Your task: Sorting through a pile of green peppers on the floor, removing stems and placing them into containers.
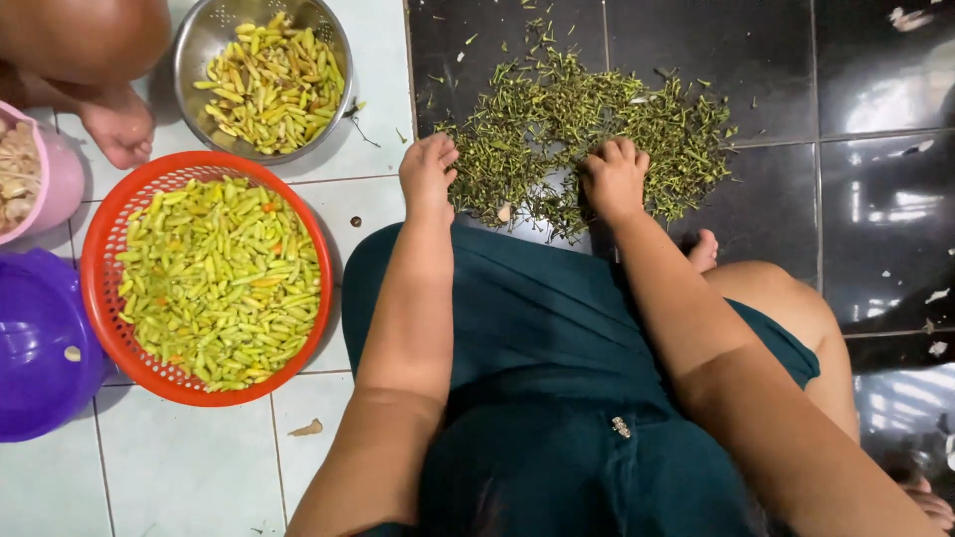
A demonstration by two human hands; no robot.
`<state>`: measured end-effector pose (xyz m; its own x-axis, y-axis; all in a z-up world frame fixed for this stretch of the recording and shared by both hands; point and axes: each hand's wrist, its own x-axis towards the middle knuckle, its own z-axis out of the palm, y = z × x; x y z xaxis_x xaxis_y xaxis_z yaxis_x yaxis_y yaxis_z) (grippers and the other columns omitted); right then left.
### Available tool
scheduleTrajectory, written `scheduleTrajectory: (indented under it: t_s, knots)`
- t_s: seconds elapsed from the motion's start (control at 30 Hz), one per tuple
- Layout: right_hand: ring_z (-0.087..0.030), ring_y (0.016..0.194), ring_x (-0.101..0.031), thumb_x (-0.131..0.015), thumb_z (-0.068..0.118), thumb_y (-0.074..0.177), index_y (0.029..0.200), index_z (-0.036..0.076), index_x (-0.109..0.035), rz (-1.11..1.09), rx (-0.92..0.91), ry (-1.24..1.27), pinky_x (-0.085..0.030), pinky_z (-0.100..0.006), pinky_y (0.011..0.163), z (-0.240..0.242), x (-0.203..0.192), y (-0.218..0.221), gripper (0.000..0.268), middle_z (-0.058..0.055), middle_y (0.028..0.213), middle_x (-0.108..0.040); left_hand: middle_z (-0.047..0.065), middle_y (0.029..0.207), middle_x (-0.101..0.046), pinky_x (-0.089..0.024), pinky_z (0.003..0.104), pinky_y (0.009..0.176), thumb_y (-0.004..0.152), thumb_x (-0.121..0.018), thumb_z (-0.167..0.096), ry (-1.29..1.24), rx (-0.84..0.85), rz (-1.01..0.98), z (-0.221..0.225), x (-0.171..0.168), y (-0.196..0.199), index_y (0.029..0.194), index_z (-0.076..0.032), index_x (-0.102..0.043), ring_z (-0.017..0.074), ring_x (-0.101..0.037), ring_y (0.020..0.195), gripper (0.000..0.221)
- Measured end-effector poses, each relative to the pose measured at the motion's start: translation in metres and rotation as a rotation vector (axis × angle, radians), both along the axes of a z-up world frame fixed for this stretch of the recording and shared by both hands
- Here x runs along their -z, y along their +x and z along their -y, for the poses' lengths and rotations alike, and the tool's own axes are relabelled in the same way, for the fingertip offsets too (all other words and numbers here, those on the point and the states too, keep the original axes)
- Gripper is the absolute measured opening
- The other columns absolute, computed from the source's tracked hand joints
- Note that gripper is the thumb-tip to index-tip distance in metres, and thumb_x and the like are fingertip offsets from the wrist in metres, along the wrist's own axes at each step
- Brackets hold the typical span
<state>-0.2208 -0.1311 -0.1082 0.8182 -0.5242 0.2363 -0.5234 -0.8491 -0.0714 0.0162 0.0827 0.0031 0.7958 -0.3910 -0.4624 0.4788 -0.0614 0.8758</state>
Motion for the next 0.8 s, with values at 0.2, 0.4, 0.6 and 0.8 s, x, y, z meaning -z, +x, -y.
scheduleTrajectory:
  t_s: [0.2,0.4,0.6,0.8]
  knots:
    - [-0.025,0.117,-0.054,-0.083,0.026,0.089,0.089,0.018,-0.072,0.084,0.022,0.289,-0.042,-0.046,0.091,0.010,-0.016,0.008,0.013,0.000,0.105,-0.063,0.008,0.108,-0.071,-0.052,0.037,0.088,0.104,-0.059,-0.028,0.056,0.155,0.048,0.015,-0.019,-0.002,0.119,-0.005,-0.066,0.0191,-0.071,0.100,0.029]
    - [-0.036,0.091,-0.068,-0.086,0.012,0.090,0.093,0.008,-0.072,0.359,-0.141,0.815,-0.053,-0.048,0.080,-0.002,-0.070,0.015,0.014,-0.011,0.086,-0.069,0.005,0.105,-0.074,-0.059,0.040,0.090,0.095,-0.079,-0.033,0.143,0.600,0.249,0.027,0.007,-0.014,0.119,-0.014,-0.074,0.0187,-0.074,0.105,0.031]
    - [-0.037,0.086,-0.068,-0.079,0.001,0.097,0.096,0.001,-0.072,0.393,-0.238,0.975,-0.053,-0.050,0.076,-0.025,-0.105,0.031,0.008,-0.017,0.087,-0.069,0.014,0.094,-0.074,-0.061,0.032,0.078,0.083,-0.089,-0.014,-0.035,0.749,0.321,0.045,0.024,-0.044,0.115,-0.002,-0.076,0.0160,-0.074,0.080,0.037]
    - [-0.032,0.085,-0.068,-0.077,0.001,0.096,0.097,0.003,-0.071,0.350,-0.262,0.945,-0.052,-0.046,0.075,-0.032,-0.111,0.035,0.007,-0.015,0.088,-0.069,0.004,0.082,-0.078,-0.059,0.027,0.068,0.082,-0.083,-0.021,0.107,0.743,0.489,0.054,0.028,-0.044,0.097,-0.014,-0.081,0.0128,-0.076,0.071,0.017]
